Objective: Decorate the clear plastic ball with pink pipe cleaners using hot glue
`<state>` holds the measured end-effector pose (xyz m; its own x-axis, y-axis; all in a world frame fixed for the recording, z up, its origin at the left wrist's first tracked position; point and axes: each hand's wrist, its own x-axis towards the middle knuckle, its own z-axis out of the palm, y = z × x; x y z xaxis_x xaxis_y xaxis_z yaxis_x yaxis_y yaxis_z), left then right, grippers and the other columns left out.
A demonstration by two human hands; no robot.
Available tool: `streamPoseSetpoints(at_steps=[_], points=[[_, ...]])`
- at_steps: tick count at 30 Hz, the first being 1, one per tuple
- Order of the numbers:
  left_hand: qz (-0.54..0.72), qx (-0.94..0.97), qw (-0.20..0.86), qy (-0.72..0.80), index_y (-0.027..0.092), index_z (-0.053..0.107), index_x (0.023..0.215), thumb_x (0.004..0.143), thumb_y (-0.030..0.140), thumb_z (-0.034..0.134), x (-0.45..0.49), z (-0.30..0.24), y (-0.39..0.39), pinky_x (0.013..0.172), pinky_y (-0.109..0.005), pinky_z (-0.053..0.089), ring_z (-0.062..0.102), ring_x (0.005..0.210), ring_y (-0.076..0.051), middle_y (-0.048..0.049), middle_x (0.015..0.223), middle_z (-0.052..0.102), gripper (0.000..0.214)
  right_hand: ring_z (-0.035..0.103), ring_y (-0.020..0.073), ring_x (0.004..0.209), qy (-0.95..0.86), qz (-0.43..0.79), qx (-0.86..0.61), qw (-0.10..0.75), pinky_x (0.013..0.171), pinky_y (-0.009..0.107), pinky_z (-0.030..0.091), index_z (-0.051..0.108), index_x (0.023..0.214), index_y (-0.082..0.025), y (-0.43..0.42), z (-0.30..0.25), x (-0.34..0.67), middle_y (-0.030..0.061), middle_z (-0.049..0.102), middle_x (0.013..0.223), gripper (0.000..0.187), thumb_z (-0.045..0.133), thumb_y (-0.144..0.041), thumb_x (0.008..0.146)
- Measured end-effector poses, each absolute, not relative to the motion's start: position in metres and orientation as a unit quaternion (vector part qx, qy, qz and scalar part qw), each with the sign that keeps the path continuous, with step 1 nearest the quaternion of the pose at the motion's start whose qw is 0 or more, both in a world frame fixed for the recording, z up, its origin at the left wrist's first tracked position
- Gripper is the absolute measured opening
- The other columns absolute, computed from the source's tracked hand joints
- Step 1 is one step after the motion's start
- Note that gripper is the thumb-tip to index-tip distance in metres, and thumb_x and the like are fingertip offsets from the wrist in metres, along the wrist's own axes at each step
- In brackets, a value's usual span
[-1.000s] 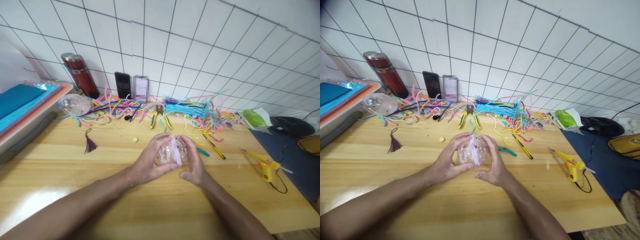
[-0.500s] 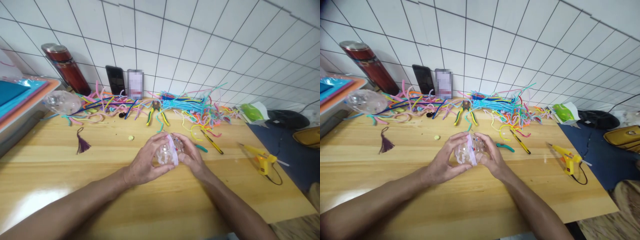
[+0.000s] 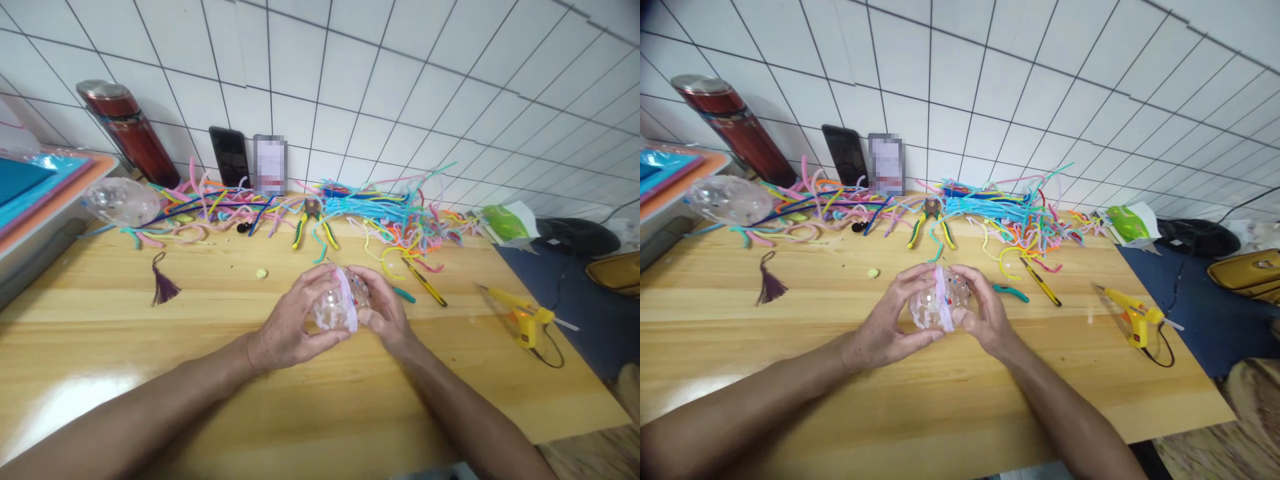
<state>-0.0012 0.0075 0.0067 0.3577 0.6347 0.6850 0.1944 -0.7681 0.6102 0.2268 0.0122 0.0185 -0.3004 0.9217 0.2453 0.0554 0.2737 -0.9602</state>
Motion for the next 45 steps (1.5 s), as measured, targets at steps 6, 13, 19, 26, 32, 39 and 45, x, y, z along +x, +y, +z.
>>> streamPoseSetpoints(at_steps=[6, 13, 19, 26, 32, 39, 45], points=[[0.508, 0.798, 0.207, 0.249, 0.027, 0.042, 0.158, 0.092, 0.031, 0.083, -0.002, 0.01, 0.007, 0.123, -0.058, 0.05, 0.05, 0.154, -0.036, -0.0212, 0.157, 0.053, 0.077, 0.062, 0.0366, 0.139, -0.664, 0.451, -0.371, 0.467, 0.119, 0.053, 0.051, 0.062, 0.144, -0.03, 0.012, 0.016, 0.226, 0.0106, 0.068, 0.146, 0.067, 0.077, -0.065, 0.089], [0.546, 0.783, 0.128, 0.27, 0.024, 0.06, 0.124, 0.098, 0.017, 0.074, -0.004, 0.019, 0.004, 0.116, -0.052, 0.055, 0.059, 0.145, -0.03, -0.018, 0.148, 0.061, 0.03, 0.061, 0.036, 0.138, -0.71, 0.378, -0.372, 0.463, 0.118, 0.056, 0.05, 0.058, 0.15, -0.03, 0.011, 0.009, 0.228, 0.0126, 0.063, 0.146, 0.064, 0.073, -0.059, 0.095], [0.542, 0.779, 0.151, 0.275, 0.022, 0.063, 0.116, 0.098, 0.011, 0.072, -0.004, 0.021, 0.004, 0.111, -0.043, 0.059, 0.066, 0.137, -0.025, -0.0154, 0.139, 0.068, 0.024, 0.062, 0.0362, 0.134, -0.733, 0.32, -0.386, 0.461, 0.117, 0.057, 0.051, 0.057, 0.149, -0.029, 0.012, 0.01, 0.225, 0.0134, 0.064, 0.143, 0.062, 0.072, -0.057, 0.095], [0.537, 0.779, 0.161, 0.281, 0.023, 0.064, 0.114, 0.097, 0.008, 0.069, -0.005, 0.019, 0.004, 0.11, -0.041, 0.059, 0.066, 0.136, -0.024, -0.0149, 0.142, 0.067, 0.022, 0.062, 0.0352, 0.134, -0.743, 0.301, -0.398, 0.447, 0.117, 0.056, 0.051, 0.058, 0.146, -0.028, 0.011, 0.012, 0.224, 0.0135, 0.064, 0.143, 0.059, 0.071, -0.052, 0.094], [0.526, 0.773, 0.215, 0.283, 0.025, 0.059, 0.136, 0.098, 0.019, 0.071, -0.005, 0.013, 0.009, 0.119, -0.051, 0.053, 0.056, 0.146, -0.03, -0.0171, 0.149, 0.059, 0.04, 0.066, 0.0337, 0.13, -0.682, 0.401, -0.406, 0.457, 0.112, 0.052, 0.054, 0.061, 0.142, -0.028, 0.014, 0.01, 0.224, 0.0114, 0.069, 0.14, 0.061, 0.073, -0.062, 0.093], [0.485, 0.737, 0.362, 0.3, 0.029, 0.048, 0.156, 0.096, 0.036, 0.082, -0.002, 0.0, 0.013, 0.117, -0.053, 0.054, 0.055, 0.147, -0.034, -0.0175, 0.154, 0.055, 0.069, 0.069, 0.032, 0.124, -0.623, 0.457, -0.419, 0.478, 0.109, 0.05, 0.056, 0.066, 0.133, -0.028, 0.018, 0.011, 0.223, 0.0091, 0.074, 0.133, 0.06, 0.078, -0.064, 0.087], [0.503, 0.72, 0.379, 0.292, 0.032, 0.051, 0.154, 0.096, 0.033, 0.082, 0.0, 0.001, 0.011, 0.118, -0.05, 0.053, 0.055, 0.146, -0.031, -0.015, 0.153, 0.056, 0.066, 0.069, 0.0328, 0.123, -0.609, 0.473, -0.416, 0.482, 0.108, 0.05, 0.055, 0.068, 0.13, -0.028, 0.018, 0.014, 0.222, 0.009, 0.075, 0.131, 0.063, 0.083, -0.065, 0.082]])
